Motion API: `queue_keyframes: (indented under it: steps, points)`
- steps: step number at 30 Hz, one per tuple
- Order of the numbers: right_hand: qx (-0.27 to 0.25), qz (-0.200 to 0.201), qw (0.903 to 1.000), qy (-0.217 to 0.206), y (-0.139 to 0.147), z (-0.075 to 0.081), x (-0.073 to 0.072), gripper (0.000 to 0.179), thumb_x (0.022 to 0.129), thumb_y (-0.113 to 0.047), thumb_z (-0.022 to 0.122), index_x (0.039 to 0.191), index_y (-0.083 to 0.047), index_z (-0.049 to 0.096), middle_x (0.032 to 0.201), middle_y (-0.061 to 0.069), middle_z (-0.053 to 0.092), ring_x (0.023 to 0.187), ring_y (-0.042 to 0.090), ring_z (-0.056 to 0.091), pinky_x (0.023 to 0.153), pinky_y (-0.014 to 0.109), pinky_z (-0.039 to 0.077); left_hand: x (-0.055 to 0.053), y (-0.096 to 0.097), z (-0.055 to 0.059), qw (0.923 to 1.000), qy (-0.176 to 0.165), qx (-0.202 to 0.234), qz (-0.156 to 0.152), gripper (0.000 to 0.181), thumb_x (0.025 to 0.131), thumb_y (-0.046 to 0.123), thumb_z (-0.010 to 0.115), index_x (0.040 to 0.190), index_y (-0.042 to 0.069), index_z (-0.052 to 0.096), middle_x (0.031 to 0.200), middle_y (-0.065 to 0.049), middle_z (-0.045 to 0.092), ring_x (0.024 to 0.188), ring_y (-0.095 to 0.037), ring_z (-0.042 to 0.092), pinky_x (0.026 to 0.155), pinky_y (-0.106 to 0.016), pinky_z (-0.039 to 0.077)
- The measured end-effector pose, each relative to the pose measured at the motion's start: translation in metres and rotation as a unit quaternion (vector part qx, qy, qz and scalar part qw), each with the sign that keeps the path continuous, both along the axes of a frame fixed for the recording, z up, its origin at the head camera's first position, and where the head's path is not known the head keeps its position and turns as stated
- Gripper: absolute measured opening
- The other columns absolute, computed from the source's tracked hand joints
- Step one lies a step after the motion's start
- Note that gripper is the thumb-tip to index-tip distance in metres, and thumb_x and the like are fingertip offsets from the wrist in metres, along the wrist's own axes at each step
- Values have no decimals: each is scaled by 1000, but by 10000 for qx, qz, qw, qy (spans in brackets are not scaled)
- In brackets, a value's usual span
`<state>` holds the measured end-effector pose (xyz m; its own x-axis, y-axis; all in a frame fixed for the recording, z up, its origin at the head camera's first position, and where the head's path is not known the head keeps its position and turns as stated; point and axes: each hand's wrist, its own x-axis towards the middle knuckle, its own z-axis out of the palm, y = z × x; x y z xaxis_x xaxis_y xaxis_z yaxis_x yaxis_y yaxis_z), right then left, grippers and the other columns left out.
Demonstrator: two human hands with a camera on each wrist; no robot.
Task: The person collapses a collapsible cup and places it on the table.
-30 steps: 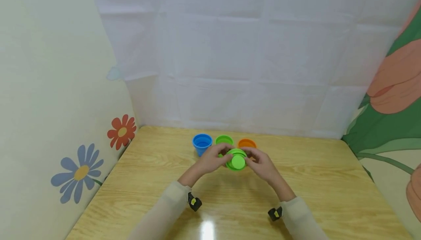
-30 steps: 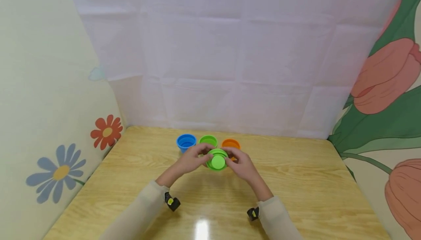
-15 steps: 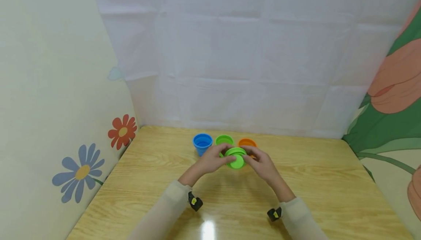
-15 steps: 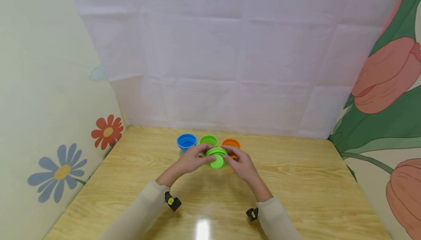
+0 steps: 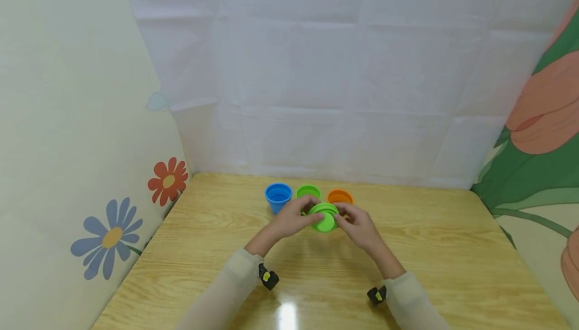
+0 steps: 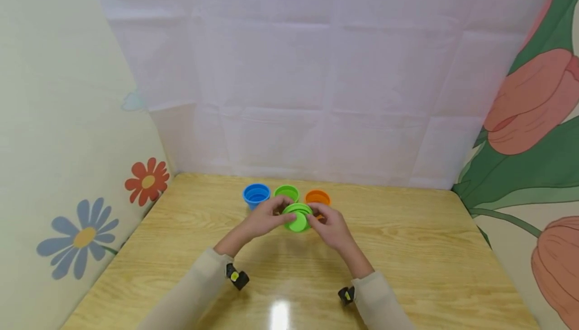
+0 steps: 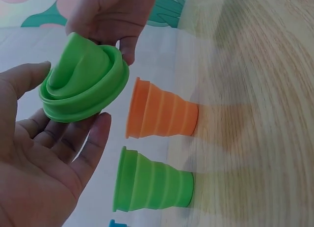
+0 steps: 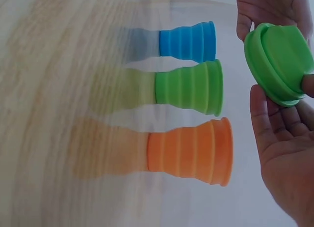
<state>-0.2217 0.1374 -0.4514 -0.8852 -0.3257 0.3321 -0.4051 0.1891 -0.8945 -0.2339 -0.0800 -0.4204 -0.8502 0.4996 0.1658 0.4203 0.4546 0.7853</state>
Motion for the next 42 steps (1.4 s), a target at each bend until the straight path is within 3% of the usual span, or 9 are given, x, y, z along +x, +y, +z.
queue_keyframes:
  steps: [3,6,13,16,20,24,31,36,42]
  points:
    - [252,-5,9987,435,1,3,0,28,92,-20,59,118,-9,62,98,7,64,88,15,60,73,26,55,0,1,1,10000,-42,-82,6,37,88,47,58,116,23,60,93,9,61,81,-12,56,66,-28,50]
    - [233,85,9981,561,2,5,0,29,92,-17,59,120,-8,61,100,7,64,90,16,60,73,27,55,0,1,1,9999,-17,-121,30,36,88,47,58,115,24,61,92,9,62,81,-12,56,65,-29,50]
    - [-422,470,9974,-343,0,24,15,35,94,-4,54,128,3,50,114,23,55,103,35,53,87,56,47,-1,0,1,9998,69,-35,167,33,90,42,58,116,21,60,91,8,61,79,-11,56,64,-28,49]
    - [-226,412,9986,-237,-1,28,17,33,93,-3,55,125,3,53,109,20,57,99,31,54,85,46,52,-1,-1,1,10000,-28,16,44,32,90,40,60,115,19,60,92,6,61,81,-12,56,65,-29,51]
    - [182,343,9988,309,-2,30,18,30,91,0,57,121,4,56,103,17,61,91,24,58,76,28,55,0,-1,1,9990,-323,94,-279,36,90,40,60,117,17,58,95,3,62,81,-14,57,68,-38,54]
    - [319,355,9966,667,-2,32,19,30,92,-1,56,121,6,56,103,17,62,90,23,59,74,26,54,0,-1,2,9991,-318,-13,-298,38,89,44,59,117,20,59,93,5,62,81,-14,57,67,-36,53]
    - [-251,540,9982,111,2,26,17,34,95,-3,51,128,5,49,114,21,56,100,23,55,82,36,54,-2,0,3,9999,-137,55,87,38,86,49,60,117,26,60,93,7,62,82,-14,57,65,-31,51]
    - [-400,703,9965,-227,5,23,16,36,96,-6,50,131,4,47,113,21,54,99,19,54,83,34,53,-4,0,2,9995,-241,206,-75,34,89,42,60,118,25,59,95,4,62,84,-15,57,69,-33,52]
    - [-229,726,9971,36,6,30,17,32,94,-1,51,126,4,51,110,20,55,98,29,52,79,26,52,-2,1,2,9995,-73,-27,-308,35,90,42,59,121,26,58,96,8,62,86,-11,57,70,-28,50]
